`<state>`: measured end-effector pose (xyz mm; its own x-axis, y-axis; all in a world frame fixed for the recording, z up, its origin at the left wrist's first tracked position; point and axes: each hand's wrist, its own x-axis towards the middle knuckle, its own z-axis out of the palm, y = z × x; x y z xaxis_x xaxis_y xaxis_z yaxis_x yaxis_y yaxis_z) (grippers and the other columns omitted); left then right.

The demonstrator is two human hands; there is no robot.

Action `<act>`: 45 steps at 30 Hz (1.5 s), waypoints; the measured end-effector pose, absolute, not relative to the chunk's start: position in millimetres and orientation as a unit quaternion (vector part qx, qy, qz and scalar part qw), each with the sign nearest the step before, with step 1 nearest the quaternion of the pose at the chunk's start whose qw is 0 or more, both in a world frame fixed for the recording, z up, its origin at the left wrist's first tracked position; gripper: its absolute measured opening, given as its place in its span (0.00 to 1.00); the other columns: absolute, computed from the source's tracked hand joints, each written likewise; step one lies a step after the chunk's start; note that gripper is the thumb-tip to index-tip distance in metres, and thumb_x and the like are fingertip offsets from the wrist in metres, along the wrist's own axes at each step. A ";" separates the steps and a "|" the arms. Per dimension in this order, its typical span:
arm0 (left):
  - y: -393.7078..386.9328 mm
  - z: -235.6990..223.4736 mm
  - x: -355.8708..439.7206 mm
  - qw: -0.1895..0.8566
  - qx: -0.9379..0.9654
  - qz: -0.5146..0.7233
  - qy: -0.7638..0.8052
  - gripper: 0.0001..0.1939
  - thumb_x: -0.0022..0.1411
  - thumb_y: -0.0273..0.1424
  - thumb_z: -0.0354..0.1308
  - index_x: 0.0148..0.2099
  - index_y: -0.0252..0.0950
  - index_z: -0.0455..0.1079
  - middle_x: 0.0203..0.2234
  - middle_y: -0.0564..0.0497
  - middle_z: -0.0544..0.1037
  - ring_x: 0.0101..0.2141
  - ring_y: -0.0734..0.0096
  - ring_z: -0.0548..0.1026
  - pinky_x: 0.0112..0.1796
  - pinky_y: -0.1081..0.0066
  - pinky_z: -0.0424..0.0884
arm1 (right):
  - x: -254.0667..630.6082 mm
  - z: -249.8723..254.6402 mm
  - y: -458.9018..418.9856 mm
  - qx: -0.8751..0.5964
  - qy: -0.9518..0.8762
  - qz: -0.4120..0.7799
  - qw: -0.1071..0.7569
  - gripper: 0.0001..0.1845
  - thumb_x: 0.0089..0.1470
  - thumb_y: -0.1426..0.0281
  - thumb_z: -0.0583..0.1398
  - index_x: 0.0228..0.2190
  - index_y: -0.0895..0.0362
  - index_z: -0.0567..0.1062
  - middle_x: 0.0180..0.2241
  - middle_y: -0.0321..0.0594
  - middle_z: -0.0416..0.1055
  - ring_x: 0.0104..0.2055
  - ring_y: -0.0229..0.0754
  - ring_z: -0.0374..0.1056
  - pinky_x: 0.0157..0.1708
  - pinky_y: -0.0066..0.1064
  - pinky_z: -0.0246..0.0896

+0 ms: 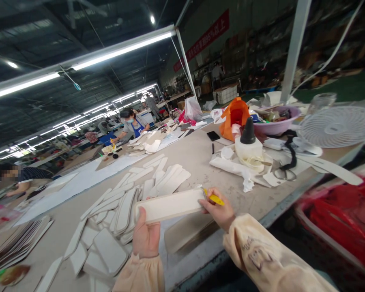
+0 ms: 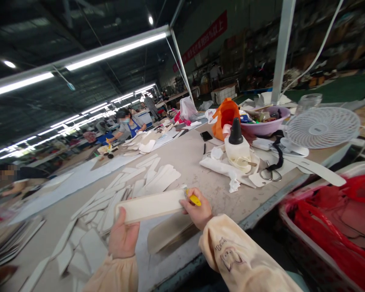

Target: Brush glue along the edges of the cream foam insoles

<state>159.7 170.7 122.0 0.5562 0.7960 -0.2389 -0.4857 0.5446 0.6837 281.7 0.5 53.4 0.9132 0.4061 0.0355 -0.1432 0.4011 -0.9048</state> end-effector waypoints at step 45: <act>191.1 87.4 145.4 0.877 0.277 0.310 0.242 0.18 0.68 0.29 0.43 0.55 0.33 0.68 0.42 0.42 0.80 0.44 0.64 0.77 0.49 0.63 0.72 | 291.5 36.6 -8.0 -0.524 -0.134 0.113 0.833 0.23 0.40 0.62 0.68 0.28 0.53 0.58 0.17 0.22 0.55 0.18 0.30 0.49 0.19 0.23 0.44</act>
<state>145.4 191.1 87.4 0.6914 0.6770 -0.2521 -0.4090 0.6545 0.6359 291.5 -8.0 36.6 0.9388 0.3281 0.1045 -0.0480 0.4252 -0.9038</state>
